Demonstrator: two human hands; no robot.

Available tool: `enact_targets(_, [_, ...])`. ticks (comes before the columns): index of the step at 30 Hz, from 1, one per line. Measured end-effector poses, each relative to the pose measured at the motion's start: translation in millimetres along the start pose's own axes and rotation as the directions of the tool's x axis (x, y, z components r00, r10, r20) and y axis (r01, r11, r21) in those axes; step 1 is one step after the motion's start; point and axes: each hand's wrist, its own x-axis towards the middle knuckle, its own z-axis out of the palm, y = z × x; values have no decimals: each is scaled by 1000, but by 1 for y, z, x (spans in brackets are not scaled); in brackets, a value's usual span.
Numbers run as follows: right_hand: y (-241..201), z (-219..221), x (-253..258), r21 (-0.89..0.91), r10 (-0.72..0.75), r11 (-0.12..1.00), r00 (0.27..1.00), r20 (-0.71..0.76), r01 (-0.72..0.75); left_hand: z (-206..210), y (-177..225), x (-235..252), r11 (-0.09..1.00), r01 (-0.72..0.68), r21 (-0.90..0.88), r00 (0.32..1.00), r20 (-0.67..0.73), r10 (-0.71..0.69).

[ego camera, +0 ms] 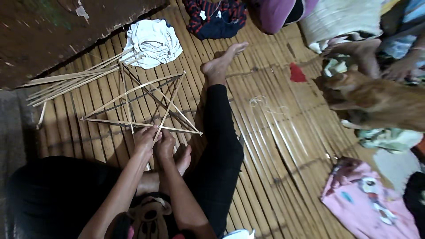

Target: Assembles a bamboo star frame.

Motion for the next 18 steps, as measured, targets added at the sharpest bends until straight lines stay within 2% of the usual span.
enact_targets(4, [-2, -1, 0, -1, 1, 1000, 1000, -1, -1, 0, 0, -1, 1000, -2, -1, 1000, 1, 2])
enact_targets(8, [-6, -5, 1, -31, 81, 996, 995, 64, -79, -1, -2, 0, 1000, -9, -8, 1000, 17, 9])
enact_targets(18, [-3, -4, 1, -4, 75, 997, 996, 50, -75, -1, -3, 0, 1000, 15, -1, 1000, 12, -15])
